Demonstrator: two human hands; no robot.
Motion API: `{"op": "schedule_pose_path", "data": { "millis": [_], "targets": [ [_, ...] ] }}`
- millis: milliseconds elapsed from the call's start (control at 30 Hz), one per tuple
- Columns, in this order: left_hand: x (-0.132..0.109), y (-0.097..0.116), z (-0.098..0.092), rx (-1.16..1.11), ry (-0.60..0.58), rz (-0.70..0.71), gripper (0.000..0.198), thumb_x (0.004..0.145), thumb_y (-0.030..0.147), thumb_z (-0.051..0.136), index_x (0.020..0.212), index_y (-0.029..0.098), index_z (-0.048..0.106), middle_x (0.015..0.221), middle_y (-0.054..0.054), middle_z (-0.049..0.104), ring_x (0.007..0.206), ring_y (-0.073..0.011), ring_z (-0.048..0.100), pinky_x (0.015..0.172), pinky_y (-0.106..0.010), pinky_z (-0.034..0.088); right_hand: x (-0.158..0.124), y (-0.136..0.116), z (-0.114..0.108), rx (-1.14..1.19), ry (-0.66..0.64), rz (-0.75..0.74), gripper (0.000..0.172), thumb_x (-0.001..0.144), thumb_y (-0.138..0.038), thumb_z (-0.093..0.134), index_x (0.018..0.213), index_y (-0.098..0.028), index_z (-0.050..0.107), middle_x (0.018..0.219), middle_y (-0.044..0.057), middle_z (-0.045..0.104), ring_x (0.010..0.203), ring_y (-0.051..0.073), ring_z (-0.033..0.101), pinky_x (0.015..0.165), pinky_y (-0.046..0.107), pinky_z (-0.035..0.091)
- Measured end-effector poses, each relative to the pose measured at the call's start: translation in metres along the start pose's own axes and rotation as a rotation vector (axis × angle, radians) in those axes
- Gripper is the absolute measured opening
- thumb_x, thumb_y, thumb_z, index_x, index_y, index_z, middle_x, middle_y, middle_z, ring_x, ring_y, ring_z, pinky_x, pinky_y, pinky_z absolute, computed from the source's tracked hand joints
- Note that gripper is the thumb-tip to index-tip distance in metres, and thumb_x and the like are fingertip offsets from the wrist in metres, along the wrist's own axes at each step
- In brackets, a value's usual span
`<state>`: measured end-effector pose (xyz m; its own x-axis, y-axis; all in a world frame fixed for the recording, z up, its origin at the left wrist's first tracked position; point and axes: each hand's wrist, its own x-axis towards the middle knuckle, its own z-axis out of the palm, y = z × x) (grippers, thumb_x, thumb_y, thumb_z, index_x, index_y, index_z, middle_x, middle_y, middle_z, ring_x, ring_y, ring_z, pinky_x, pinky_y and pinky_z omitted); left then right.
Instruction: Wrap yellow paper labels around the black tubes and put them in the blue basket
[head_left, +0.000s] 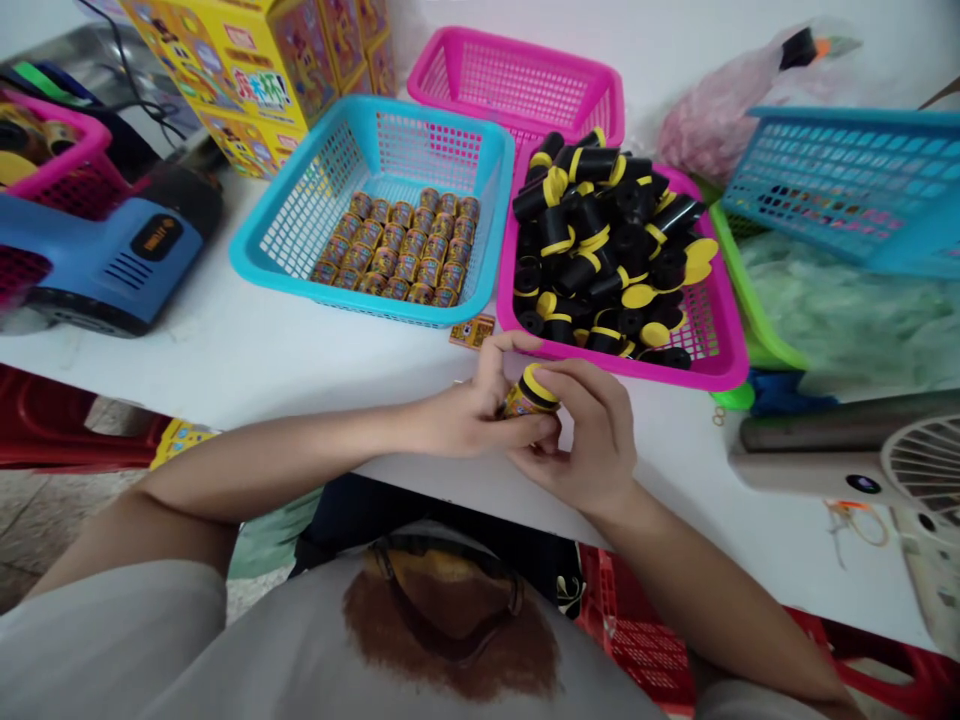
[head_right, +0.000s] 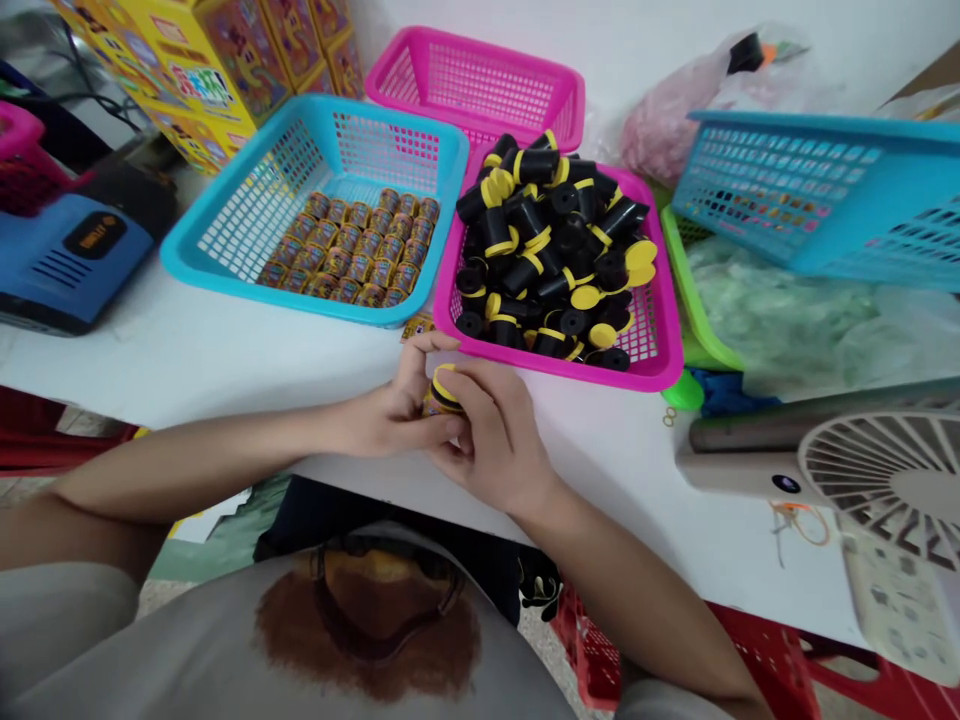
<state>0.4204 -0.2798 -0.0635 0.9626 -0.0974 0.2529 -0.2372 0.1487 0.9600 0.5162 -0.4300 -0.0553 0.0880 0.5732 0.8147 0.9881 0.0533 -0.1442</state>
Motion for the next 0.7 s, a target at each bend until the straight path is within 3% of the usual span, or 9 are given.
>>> {"op": "schedule_pose_path", "data": {
  "millis": [233,333,467,600,700],
  "targets": [
    [-0.001,-0.001,0.001,0.087,0.074,0.003,0.061,0.093,0.021,0.067,0.135,0.026,0.023,0.081,0.007,0.053,0.065,-0.0110,0.065,0.054,-0.021,0.050,0.000,0.006,-0.001,-0.003,-0.051,-0.057,0.054,0.098,-0.033,0.068,0.149,-0.020,0.053,0.114,0.014,0.072,0.105,0.030,0.072,0.091,0.042,0.064],
    [0.002,0.002,-0.001,0.013,0.070,-0.034,0.064,0.091,0.023,0.070,0.135,0.026,0.023,0.083,0.007,0.059,0.069,-0.0123,0.070,0.061,-0.024,0.057,0.001,0.011,0.000,0.074,-0.092,-0.020,0.056,0.097,-0.035,0.069,0.149,-0.028,0.050,0.115,0.011,0.073,0.105,0.029,0.073,0.089,0.044,0.064],
    [0.004,0.007,-0.006,-0.086,0.059,-0.026,0.067,0.090,0.020,0.070,0.137,0.027,0.022,0.090,0.004,0.068,0.076,-0.0153,0.077,0.069,-0.028,0.063,0.003,0.012,0.000,0.170,-0.047,0.050,0.068,0.086,-0.030,0.079,0.147,-0.034,0.049,0.118,0.008,0.071,0.104,0.028,0.072,0.086,0.045,0.063],
    [0.003,0.005,-0.004,-0.008,0.076,-0.020,0.059,0.092,0.018,0.064,0.134,0.027,0.023,0.075,0.010,0.055,0.060,-0.0126,0.069,0.055,-0.025,0.055,0.002,0.006,0.001,-0.035,-0.029,-0.048,0.061,0.089,-0.026,0.076,0.145,-0.033,0.053,0.112,0.007,0.072,0.102,0.028,0.070,0.089,0.045,0.060],
    [0.001,-0.002,0.000,0.125,0.216,0.041,0.062,0.089,0.018,0.063,0.135,0.024,0.022,0.071,0.011,0.045,0.055,-0.0107,0.059,0.051,-0.024,0.048,0.001,0.002,0.005,-0.222,-0.022,-0.119,0.050,0.094,-0.031,0.072,0.142,-0.028,0.058,0.111,0.010,0.073,0.102,0.029,0.065,0.093,0.047,0.056]
  ]
}}
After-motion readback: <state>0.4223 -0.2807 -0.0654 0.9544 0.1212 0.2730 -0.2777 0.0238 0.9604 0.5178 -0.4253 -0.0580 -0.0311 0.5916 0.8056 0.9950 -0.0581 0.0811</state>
